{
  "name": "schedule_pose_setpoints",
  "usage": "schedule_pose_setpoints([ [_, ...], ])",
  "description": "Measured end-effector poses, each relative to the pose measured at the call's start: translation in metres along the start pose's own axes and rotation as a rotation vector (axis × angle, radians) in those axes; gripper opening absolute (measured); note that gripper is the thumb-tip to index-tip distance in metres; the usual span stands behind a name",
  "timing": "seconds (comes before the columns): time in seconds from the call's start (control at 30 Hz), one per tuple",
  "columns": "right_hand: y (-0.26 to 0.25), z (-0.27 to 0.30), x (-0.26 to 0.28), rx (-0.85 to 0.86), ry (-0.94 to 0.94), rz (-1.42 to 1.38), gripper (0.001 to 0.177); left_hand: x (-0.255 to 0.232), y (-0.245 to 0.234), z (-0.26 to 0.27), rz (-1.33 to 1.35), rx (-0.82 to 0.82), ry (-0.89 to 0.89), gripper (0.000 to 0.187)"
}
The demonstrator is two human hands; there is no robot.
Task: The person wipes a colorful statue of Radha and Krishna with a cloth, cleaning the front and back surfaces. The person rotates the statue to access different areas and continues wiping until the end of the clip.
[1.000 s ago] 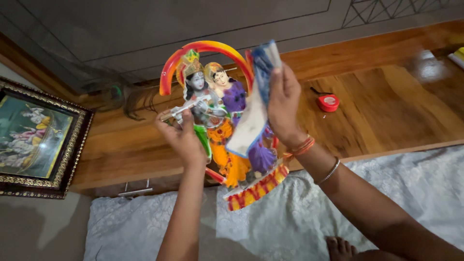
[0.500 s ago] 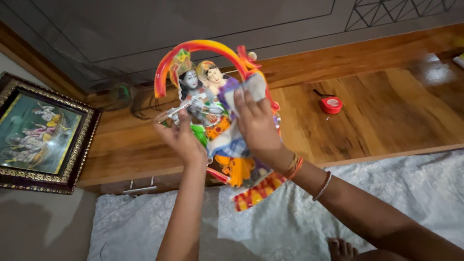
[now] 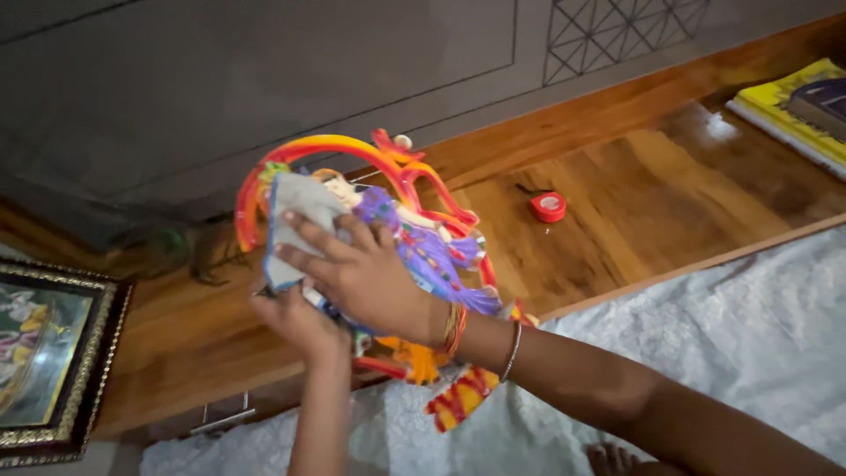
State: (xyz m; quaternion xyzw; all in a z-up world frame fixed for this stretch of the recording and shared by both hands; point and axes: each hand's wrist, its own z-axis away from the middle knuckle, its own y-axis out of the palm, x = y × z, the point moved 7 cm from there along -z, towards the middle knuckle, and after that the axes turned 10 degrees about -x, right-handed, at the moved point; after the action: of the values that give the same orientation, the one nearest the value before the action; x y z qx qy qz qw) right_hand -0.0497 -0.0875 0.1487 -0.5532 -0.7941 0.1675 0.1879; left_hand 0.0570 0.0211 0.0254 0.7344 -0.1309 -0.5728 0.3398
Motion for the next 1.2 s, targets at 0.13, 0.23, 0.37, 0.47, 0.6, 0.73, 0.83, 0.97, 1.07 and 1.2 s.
schedule_pose_setpoints([
  [0.13, -0.008, 0.026, 0.007, 0.034, -0.118, 0.060, 0.048, -0.025, -0.006, -0.012, -0.014, 0.013, 0.145, 0.034],
  [0.23, -0.012, 0.038, 0.011, -0.020, -0.164, -0.003, 0.048, -0.035, -0.010, -0.018, -0.030, -0.019, 0.212, 0.039],
  [0.37, -0.005, 0.042, 0.000, -0.028, -0.151, -0.086, 0.052, -0.023, -0.014, -0.015, -0.179, -0.075, 0.167, 0.033],
  [0.47, -0.007, 0.029, -0.008, -0.096, -0.079, -0.217, 0.048, -0.014, 0.000, -0.009, -0.109, 0.012, 0.109, 0.043],
  [0.6, -0.009, 0.007, -0.014, -0.257, 0.223, -0.397, 0.039, 0.006, 0.026, 0.015, 0.185, 0.244, -0.177, 0.064],
  [0.73, -0.004, -0.018, -0.001, -0.148, 0.110, -0.253, 0.044, 0.004, 0.039, 0.037, 0.167, 0.318, -0.354, 0.076],
  [0.83, -0.016, -0.019, 0.015, -0.059, -0.086, -0.102, 0.044, -0.013, 0.041, 0.040, 0.183, 0.360, -0.377, 0.074],
  [0.97, -0.032, -0.014, 0.022, -0.047, -0.185, 0.035, 0.053, -0.014, 0.029, 0.034, 0.124, 0.343, -0.262, 0.076],
  [1.07, -0.028, -0.022, 0.013, -0.004, -0.240, 0.088, 0.055, 0.000, 0.023, 0.021, 0.036, 0.344, -0.149, 0.076],
  [1.2, -0.020, -0.040, 0.000, -0.013, -0.312, 0.014, 0.053, 0.010, 0.017, -0.003, 0.074, 0.379, -0.180, 0.072],
])
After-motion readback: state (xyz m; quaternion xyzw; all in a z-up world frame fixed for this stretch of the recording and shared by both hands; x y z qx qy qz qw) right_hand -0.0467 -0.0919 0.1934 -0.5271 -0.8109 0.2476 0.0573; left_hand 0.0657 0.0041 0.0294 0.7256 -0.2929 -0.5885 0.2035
